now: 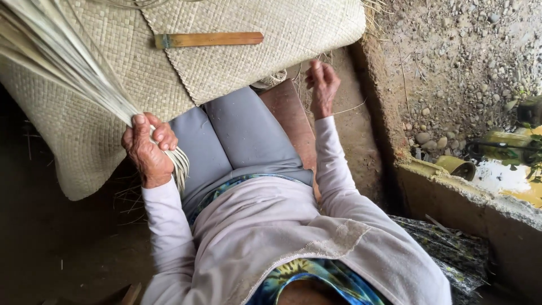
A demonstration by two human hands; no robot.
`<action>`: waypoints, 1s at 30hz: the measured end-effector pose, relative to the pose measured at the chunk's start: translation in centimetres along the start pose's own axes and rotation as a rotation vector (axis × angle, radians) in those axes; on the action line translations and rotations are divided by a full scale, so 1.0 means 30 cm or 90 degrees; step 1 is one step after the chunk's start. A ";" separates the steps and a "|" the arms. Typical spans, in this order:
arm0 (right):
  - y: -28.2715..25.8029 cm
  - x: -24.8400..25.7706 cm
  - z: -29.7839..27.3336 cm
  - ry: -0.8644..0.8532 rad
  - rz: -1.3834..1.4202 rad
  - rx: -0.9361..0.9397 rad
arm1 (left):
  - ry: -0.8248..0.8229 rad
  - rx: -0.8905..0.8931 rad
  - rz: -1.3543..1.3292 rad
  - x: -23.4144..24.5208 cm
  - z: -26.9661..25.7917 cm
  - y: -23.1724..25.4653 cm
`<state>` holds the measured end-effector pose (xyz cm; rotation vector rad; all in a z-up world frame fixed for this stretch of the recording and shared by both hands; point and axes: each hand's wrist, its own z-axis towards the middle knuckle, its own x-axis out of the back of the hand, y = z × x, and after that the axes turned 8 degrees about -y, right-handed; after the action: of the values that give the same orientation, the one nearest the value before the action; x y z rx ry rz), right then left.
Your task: Preparing and bundling long plant fibers for weaving or craft work by aligning them on a lap.
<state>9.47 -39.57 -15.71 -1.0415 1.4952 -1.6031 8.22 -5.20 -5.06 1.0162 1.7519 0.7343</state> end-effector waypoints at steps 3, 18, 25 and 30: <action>0.031 -0.084 -0.083 0.034 0.090 -0.071 | -0.056 -0.083 -0.004 0.026 0.011 -0.061; 0.011 -0.478 -0.290 -0.603 -0.537 0.555 | -0.008 -0.086 0.002 0.110 -0.094 -0.002; 0.173 -0.577 -0.385 -0.723 -0.798 0.505 | 0.011 -0.074 -0.053 0.173 -0.132 0.030; 0.229 -0.536 -0.424 -0.728 -0.778 0.461 | 0.002 -0.069 -0.047 0.203 -0.133 0.034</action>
<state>4.73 -20.25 -24.20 -1.9895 -0.6033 -1.4501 3.59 0.49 -5.35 0.8732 1.7231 0.7765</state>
